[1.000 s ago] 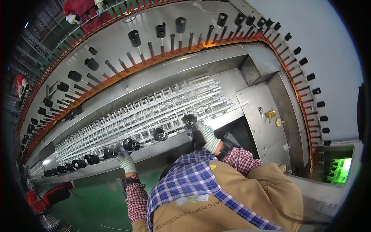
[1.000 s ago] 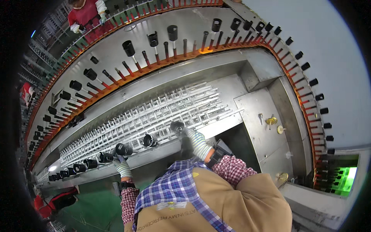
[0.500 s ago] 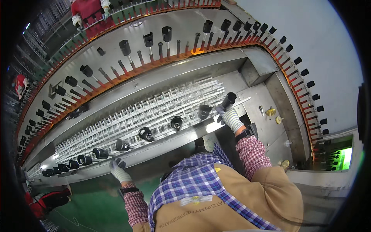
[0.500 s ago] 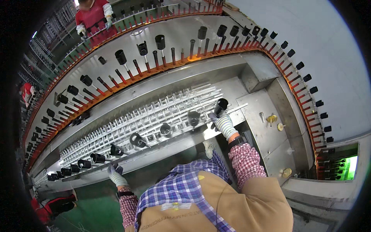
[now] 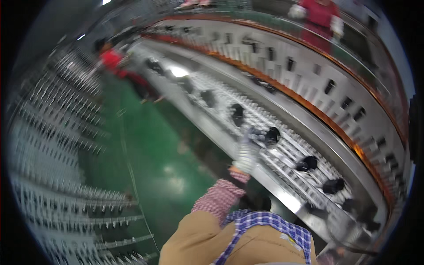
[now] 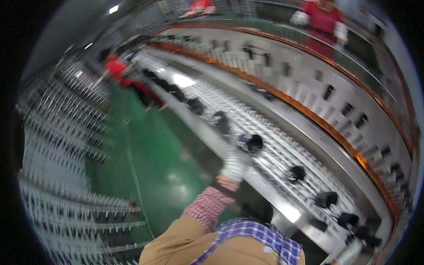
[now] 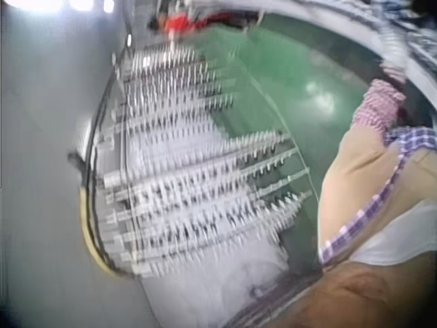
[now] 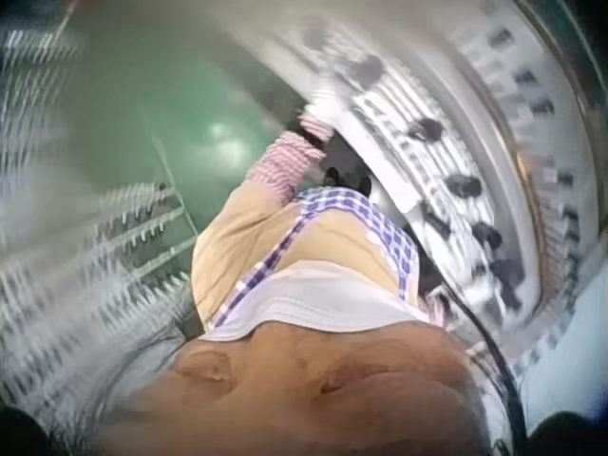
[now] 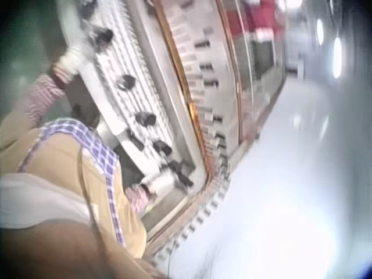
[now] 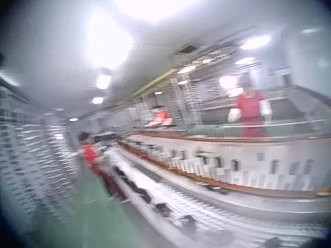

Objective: Hanging black cylindrical industrial components onto a rotating overhead conveyor rack system.

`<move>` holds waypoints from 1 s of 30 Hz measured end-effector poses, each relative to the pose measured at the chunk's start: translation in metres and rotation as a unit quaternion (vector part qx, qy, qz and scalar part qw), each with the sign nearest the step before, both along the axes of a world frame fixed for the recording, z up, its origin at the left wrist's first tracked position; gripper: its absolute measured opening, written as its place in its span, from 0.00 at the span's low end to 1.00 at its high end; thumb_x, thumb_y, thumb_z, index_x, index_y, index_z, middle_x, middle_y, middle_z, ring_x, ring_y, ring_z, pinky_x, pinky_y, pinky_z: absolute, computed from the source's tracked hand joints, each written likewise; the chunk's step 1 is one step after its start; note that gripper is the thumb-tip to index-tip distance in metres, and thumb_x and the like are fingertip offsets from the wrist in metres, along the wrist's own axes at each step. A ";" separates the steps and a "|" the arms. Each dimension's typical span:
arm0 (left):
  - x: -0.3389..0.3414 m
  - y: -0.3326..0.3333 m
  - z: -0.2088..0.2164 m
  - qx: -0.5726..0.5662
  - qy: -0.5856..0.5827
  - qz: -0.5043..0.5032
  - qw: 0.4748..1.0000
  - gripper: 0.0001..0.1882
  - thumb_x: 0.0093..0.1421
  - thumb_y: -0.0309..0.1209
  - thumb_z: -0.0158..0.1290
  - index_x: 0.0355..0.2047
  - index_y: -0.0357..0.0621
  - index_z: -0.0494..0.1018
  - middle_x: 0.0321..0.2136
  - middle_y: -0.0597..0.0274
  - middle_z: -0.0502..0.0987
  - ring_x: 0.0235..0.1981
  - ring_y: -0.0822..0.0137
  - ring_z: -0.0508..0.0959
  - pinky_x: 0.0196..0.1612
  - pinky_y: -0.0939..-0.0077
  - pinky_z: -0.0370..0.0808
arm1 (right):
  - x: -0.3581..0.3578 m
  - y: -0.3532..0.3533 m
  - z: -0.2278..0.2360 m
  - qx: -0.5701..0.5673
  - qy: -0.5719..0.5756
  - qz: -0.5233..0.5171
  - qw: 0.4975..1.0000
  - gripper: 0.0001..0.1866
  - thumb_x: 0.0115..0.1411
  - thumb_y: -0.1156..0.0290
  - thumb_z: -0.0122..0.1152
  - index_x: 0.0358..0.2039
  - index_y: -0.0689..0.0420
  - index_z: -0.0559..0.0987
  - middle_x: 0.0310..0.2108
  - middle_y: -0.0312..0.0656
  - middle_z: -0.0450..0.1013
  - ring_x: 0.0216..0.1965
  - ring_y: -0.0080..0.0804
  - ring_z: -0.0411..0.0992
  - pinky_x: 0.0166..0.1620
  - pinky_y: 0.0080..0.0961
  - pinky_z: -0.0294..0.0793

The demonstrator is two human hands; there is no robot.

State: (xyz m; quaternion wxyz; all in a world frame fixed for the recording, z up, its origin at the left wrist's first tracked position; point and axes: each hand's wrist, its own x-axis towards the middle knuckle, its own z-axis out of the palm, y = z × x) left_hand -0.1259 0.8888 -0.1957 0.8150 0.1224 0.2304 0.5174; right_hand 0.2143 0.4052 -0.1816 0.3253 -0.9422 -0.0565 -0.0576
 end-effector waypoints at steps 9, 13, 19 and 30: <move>-0.062 -0.097 0.023 -0.237 -0.163 0.191 0.939 0.06 0.57 0.31 0.44 0.25 0.46 0.68 0.18 0.63 0.71 0.20 0.68 0.72 0.25 0.76 0.73 | -0.037 0.183 0.100 0.197 -0.202 0.271 0.920 0.13 0.57 0.73 0.38 0.39 0.56 0.70 0.26 0.39 0.70 0.27 0.31 0.69 0.33 0.31 0.67; -0.110 -0.127 -0.010 -0.211 -0.260 0.159 0.929 0.10 0.58 0.34 0.40 0.27 0.42 0.68 0.21 0.61 0.73 0.24 0.65 0.75 0.29 0.67 0.75 | -0.160 0.311 0.084 0.308 -0.081 0.602 0.732 0.15 0.57 0.75 0.35 0.41 0.56 0.70 0.29 0.40 0.70 0.30 0.32 0.69 0.36 0.33 0.68; -0.178 -0.114 -0.076 -0.237 -0.210 0.259 0.913 0.12 0.60 0.33 0.35 0.31 0.43 0.69 0.24 0.58 0.73 0.24 0.62 0.72 0.34 0.65 0.74 | -0.402 0.396 0.028 0.159 0.345 0.861 0.337 0.16 0.54 0.79 0.49 0.45 0.62 0.67 0.34 0.38 0.70 0.34 0.23 0.69 0.37 0.19 0.69; -0.486 -0.093 -0.025 -0.022 0.051 0.209 0.976 0.19 0.59 0.45 0.39 0.41 0.43 0.65 0.34 0.61 0.71 0.30 0.70 0.69 0.35 0.76 0.68 | -0.748 0.532 0.051 0.239 0.464 0.817 0.245 0.11 0.56 0.75 0.47 0.40 0.61 0.69 0.22 0.30 0.65 0.21 0.16 0.61 0.26 0.12 0.62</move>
